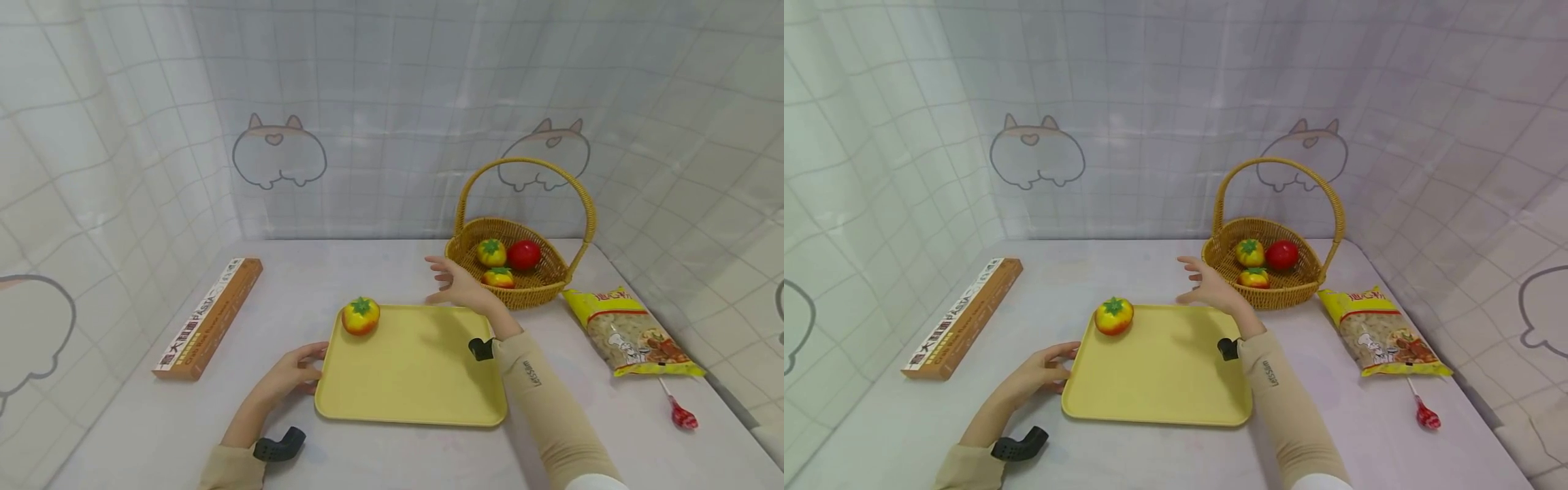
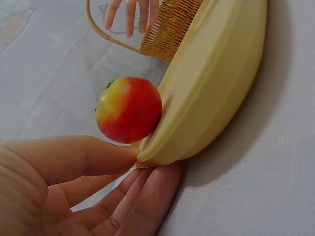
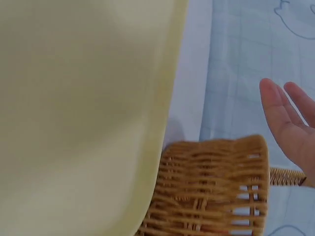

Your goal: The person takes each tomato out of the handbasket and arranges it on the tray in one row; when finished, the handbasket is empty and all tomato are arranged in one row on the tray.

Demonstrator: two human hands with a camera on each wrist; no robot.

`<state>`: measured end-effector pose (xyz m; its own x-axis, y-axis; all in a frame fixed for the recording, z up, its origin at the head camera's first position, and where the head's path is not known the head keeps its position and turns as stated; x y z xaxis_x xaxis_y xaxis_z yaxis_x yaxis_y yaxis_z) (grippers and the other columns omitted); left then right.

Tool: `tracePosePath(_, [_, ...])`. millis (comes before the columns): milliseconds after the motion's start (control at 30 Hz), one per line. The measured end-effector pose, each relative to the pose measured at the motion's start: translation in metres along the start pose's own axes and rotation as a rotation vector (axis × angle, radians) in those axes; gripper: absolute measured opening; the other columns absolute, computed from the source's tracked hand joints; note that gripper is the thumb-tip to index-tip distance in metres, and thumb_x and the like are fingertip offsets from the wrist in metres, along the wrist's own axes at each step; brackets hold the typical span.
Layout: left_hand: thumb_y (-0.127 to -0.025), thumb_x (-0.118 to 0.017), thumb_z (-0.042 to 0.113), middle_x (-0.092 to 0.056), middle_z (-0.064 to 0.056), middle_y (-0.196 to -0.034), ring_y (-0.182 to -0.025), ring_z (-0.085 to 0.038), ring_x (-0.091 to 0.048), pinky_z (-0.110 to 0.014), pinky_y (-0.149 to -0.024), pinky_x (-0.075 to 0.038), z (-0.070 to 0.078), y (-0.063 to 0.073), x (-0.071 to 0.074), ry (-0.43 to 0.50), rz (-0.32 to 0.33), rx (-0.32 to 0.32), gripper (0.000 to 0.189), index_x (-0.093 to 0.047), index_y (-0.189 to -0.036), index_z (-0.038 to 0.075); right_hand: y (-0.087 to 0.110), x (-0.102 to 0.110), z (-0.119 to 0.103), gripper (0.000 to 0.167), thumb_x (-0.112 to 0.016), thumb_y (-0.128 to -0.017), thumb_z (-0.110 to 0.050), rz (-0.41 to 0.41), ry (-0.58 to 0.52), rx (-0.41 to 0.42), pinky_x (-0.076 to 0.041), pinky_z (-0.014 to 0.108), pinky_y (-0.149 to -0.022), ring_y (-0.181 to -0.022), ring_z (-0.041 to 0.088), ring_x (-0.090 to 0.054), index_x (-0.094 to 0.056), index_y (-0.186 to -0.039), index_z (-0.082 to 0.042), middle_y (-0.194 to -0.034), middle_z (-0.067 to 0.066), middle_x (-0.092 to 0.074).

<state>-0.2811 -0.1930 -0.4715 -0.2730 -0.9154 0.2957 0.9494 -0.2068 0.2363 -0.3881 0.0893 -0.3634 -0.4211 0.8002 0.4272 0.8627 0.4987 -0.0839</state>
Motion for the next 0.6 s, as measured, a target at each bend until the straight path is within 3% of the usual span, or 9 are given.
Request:
tracePosePath(267, [-0.078, -0.059, 0.003, -0.045, -0.025, -0.129, -0.075, -0.019, -0.059, -0.034, -0.068, -0.055, 0.002, 0.002, -0.001, 0.000, -0.016, -0.013, 0.064, -0.037, -0.138, -0.002, 0.010, 0.024, -0.001, 0.078, -0.072, -0.077, -0.007, 0.069, -0.063, 0.021, -0.031, 0.052, -0.103, -0.132, 0.036, -0.028, -0.030, -0.143, -0.011, -0.144, 0.018, -0.029])
tracePosePath(600, [-0.078, -0.059, 0.003, -0.045, -0.024, -0.128, -0.074, -0.019, -0.058, -0.034, -0.067, -0.054, 0.001, 0.001, -0.001, 0.011, -0.008, -0.011, 0.064, -0.038, -0.137, -0.002, 0.024, 0.065, 0.005, 0.073, -0.070, -0.079, -0.008, 0.196, -0.029, -0.007, -0.028, 0.052, -0.105, -0.133, 0.038, -0.025, -0.031, -0.142, -0.007, -0.146, 0.019, -0.028])
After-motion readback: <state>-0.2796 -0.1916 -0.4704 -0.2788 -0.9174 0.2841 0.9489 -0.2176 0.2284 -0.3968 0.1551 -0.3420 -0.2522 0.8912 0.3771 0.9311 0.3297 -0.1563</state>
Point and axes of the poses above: each hand's wrist, its own y-axis away from the middle knuckle, its own x-axis out of the back of the hand, z = x × y, the point moved 10 cm from there along -y, towards the middle knuckle
